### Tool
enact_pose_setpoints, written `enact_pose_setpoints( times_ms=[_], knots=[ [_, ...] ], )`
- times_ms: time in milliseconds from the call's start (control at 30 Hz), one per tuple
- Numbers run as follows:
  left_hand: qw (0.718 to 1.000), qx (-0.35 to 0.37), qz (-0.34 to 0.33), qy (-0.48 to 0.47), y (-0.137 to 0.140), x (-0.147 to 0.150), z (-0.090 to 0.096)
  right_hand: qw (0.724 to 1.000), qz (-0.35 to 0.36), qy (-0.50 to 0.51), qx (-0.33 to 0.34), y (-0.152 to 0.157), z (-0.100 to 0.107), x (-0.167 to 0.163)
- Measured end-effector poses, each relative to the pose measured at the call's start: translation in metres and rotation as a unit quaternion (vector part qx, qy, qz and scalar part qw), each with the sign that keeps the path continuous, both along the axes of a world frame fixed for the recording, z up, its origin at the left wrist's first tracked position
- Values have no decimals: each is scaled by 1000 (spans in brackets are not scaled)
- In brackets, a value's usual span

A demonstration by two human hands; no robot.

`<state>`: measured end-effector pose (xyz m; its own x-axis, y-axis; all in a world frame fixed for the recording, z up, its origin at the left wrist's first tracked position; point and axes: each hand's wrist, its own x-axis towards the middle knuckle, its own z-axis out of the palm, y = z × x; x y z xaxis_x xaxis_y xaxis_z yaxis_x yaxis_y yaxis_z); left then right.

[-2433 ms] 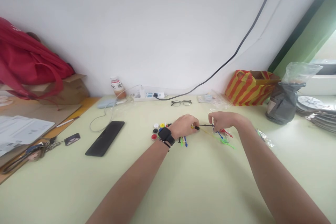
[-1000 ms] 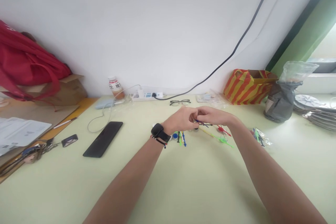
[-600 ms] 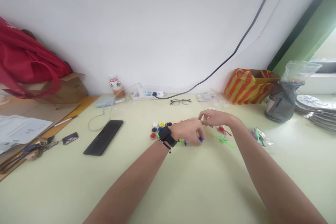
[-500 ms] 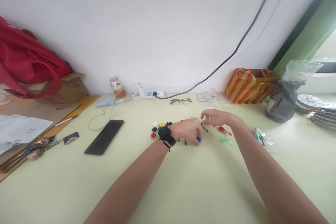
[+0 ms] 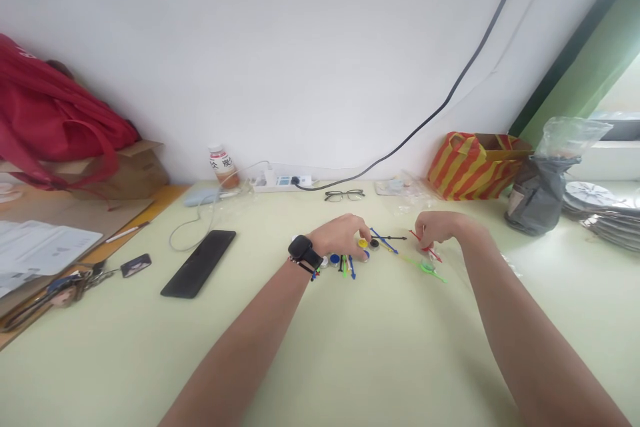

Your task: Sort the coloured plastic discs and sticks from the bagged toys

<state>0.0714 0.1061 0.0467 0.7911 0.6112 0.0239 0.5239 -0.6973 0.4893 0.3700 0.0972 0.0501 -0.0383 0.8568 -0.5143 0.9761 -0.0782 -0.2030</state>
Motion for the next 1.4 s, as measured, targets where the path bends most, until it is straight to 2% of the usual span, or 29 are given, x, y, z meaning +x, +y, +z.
enact_pose_setpoints(
  times_ms=[167,267,433,667,733,800,967,1100,1200,1300,1400],
  knots=[
    [1000,-29,-6,2,7,-5,-1,999,0,19,32,2,7,1],
    [1000,-6,-2,6,9,-9,1,997,8,40,73,0,17,-4],
    [1000,-11,1,6,9,-9,2,983,14,133,125,-7,34,-21],
    [1000,-18,16,16,13,-13,3,967,37,226,115,-21,45,-46],
    [1000,-19,16,-16,12,-14,7,960,45,256,101,-24,46,-52],
    [996,-17,18,-88,9,-13,12,951,46,291,97,-25,45,-57],
    [962,-58,5,-266,-3,0,22,906,60,403,114,-24,43,-74],
    [949,-53,2,-309,-5,8,21,885,54,442,136,-23,39,-85],
    [953,-48,7,-300,-4,7,19,898,57,409,154,-21,34,-89],
    [960,-69,4,-273,-3,4,17,942,50,284,171,-18,28,-89],
    [973,-105,-14,-206,-4,3,15,975,44,177,125,-15,20,-84]
  ],
)
